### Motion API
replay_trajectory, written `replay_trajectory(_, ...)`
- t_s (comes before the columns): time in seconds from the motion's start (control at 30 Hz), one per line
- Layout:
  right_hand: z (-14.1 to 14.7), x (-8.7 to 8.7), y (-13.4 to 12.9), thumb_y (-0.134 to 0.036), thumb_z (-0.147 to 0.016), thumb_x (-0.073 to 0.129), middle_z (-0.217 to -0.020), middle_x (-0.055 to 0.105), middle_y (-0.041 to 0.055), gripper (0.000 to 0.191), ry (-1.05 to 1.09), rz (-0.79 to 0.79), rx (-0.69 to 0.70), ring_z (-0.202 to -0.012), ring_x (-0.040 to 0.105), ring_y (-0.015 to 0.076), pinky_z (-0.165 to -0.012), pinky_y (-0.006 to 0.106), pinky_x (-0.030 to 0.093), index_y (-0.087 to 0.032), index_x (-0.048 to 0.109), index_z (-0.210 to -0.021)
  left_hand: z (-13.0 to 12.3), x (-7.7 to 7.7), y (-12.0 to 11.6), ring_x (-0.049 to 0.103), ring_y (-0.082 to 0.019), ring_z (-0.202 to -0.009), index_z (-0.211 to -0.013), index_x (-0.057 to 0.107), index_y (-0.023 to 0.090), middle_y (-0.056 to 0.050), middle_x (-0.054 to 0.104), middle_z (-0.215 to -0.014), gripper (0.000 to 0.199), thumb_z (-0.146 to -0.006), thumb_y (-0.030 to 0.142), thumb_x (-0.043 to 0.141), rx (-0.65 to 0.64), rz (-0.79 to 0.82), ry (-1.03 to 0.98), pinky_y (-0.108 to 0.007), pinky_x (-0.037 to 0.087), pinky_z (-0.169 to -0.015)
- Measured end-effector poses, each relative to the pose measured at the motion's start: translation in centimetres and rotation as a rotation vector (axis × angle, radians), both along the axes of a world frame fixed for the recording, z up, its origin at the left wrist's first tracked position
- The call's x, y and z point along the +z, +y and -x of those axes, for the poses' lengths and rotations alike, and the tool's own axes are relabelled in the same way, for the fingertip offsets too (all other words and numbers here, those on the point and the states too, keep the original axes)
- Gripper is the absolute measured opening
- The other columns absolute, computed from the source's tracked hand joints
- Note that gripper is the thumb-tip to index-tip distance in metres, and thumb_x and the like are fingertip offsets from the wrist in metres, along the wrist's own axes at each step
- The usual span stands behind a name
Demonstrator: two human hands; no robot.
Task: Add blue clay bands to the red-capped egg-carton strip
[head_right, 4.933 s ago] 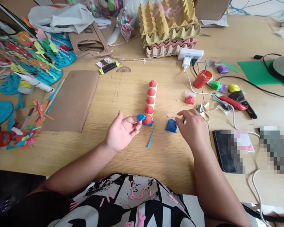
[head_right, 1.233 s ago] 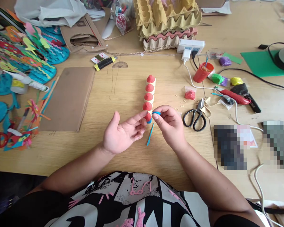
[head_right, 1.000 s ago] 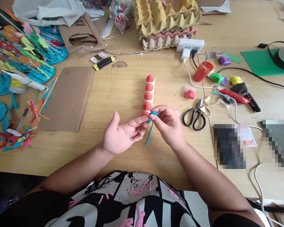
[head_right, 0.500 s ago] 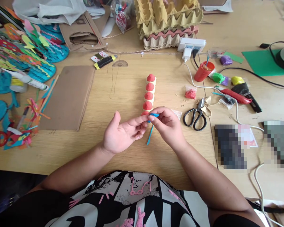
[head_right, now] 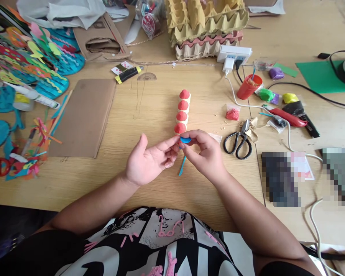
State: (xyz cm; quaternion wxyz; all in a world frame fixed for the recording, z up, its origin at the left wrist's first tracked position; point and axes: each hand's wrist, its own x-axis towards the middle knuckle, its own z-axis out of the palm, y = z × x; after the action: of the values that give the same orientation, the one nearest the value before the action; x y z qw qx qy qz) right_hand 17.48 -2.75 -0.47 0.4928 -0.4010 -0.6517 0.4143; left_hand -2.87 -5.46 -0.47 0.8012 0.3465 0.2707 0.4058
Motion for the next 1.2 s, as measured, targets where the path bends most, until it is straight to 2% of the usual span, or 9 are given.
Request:
replay_trajectory(0.2, -0.2, 0.0, -0.1, -0.025, -0.091, 0.083, -0.102, 0.079, 0.0022, 0.02, 0.043, -0.073, -0.084, -0.091, 0.074, 0.0149, -0.085, 0.032, 0.062, -0.028, 0.077, -0.11, -0.1, 0.0, 0.1, 0.056, -0.032, -0.112, -0.143, 0.068, 0.032, -0.011, 0.064, -0.12, 0.1, -0.095, 0.085, -0.002, 0.0, 0.007, 0.01, -0.04, 0.043, -0.076)
replay_trajectory(0.43, 0.0, 0.9, 0.3, -0.038, -0.089, 0.085, -0.078, 0.074, -0.0022, 0.022, 0.244, 0.243, 0.09, -0.067, 0.07, 0.0111, -0.064, 0.026, 0.06, -0.024, 0.07, -0.096, -0.1, -0.2, 0.1, 0.056, -0.031, -0.11, -0.141, 0.069, 0.033, -0.01, 0.065, -0.118, 0.1, -0.095, 0.085, -0.002, -0.004, 0.008, 0.01, -0.04, 0.043, -0.076)
replay_trajectory(0.53, 0.1, 0.8, 0.4, -0.04, -0.09, 0.084, -0.074, 0.073, -0.003, 0.025, 0.216, 0.26, 0.087, -0.063, 0.068, 0.011, -0.059, 0.025, 0.058, -0.024, 0.067, -0.098, -0.1, -0.2, -0.1, 0.057, -0.03, -0.11, -0.14, 0.07, 0.035, -0.009, 0.065, -0.119, 0.099, -0.095, 0.085, -0.002, -0.014, 0.007, 0.003, -0.041, 0.045, -0.076)
replay_trajectory(0.63, 0.0, 0.5, 0.1, -0.034, -0.094, 0.079, -0.081, 0.077, 0.0001, 0.015, 0.026, 0.084, -0.039, -0.068, 0.07, 0.0129, -0.062, 0.028, 0.058, -0.024, 0.069, -0.097, 0.0, -0.1, -0.1, 0.058, -0.031, -0.114, -0.139, 0.071, 0.036, -0.009, 0.065, -0.12, 0.097, -0.096, 0.084, -0.001, -0.021, 0.015, -0.007, -0.042, 0.048, -0.076)
replay_trajectory(0.77, -0.1, 0.0, 0.0, -0.021, -0.097, 0.071, -0.086, 0.08, 0.0024, 0.006, -0.384, -0.311, -0.178, -0.073, 0.072, 0.0153, -0.07, 0.031, 0.059, -0.023, 0.073, -0.102, 0.0, -0.1, 0.0, 0.059, -0.033, -0.117, -0.138, 0.072, 0.034, -0.009, 0.066, -0.121, 0.097, -0.097, 0.083, 0.0, -0.022, 0.034, -0.017, -0.043, 0.051, -0.076)
replay_trajectory(0.93, -0.2, -0.3, 0.0, -0.016, -0.098, 0.068, -0.085, 0.082, 0.0039, 0.014, -0.435, -0.541, -0.164, -0.076, 0.077, 0.0191, -0.07, 0.033, 0.061, -0.025, 0.075, -0.105, -0.1, -0.3, 0.0, 0.061, -0.035, -0.117, -0.133, 0.076, 0.03, -0.011, 0.069, -0.12, 0.099, -0.097, 0.082, -0.001, 0.001, 0.079, -0.027, -0.043, 0.049, -0.075)
replay_trajectory(1.03, -0.1, -0.1, -0.1, -0.017, -0.097, 0.07, -0.083, 0.082, 0.0033, 0.013, -0.365, -0.454, -0.145, -0.077, 0.078, 0.0205, -0.072, 0.035, 0.062, -0.027, 0.078, -0.101, -0.1, -0.2, 0.0, 0.061, -0.036, -0.118, -0.132, 0.077, 0.029, -0.011, 0.07, -0.119, 0.1, -0.097, 0.083, -0.001, 0.003, 0.102, -0.034, -0.043, 0.048, -0.076)
replay_trajectory(1.13, -0.1, -0.1, 0.2, -0.028, -0.097, 0.073, -0.083, 0.081, 0.0024, 0.005, -0.129, -0.15, -0.117, -0.072, 0.075, 0.0178, -0.068, 0.033, 0.061, -0.026, 0.077, -0.096, -0.1, 0.0, 0.0, 0.06, -0.036, -0.12, -0.132, 0.076, 0.03, -0.011, 0.07, -0.12, 0.102, -0.095, 0.085, -0.002, -0.002, 0.088, -0.04, -0.044, 0.049, -0.077)
replay_trajectory(1.2, -0.2, -0.2, 0.7, -0.037, -0.099, 0.072, -0.079, 0.079, 0.0009, 0.013, 0.125, 0.074, -0.1, -0.066, 0.071, 0.0145, -0.062, 0.029, 0.059, -0.026, 0.075, -0.093, -0.1, 0.2, 0.1, 0.06, -0.035, -0.121, -0.132, 0.076, 0.029, -0.01, 0.069, -0.122, 0.101, -0.096, 0.084, -0.002, 0.004, 0.078, -0.028, -0.044, 0.048, -0.079)
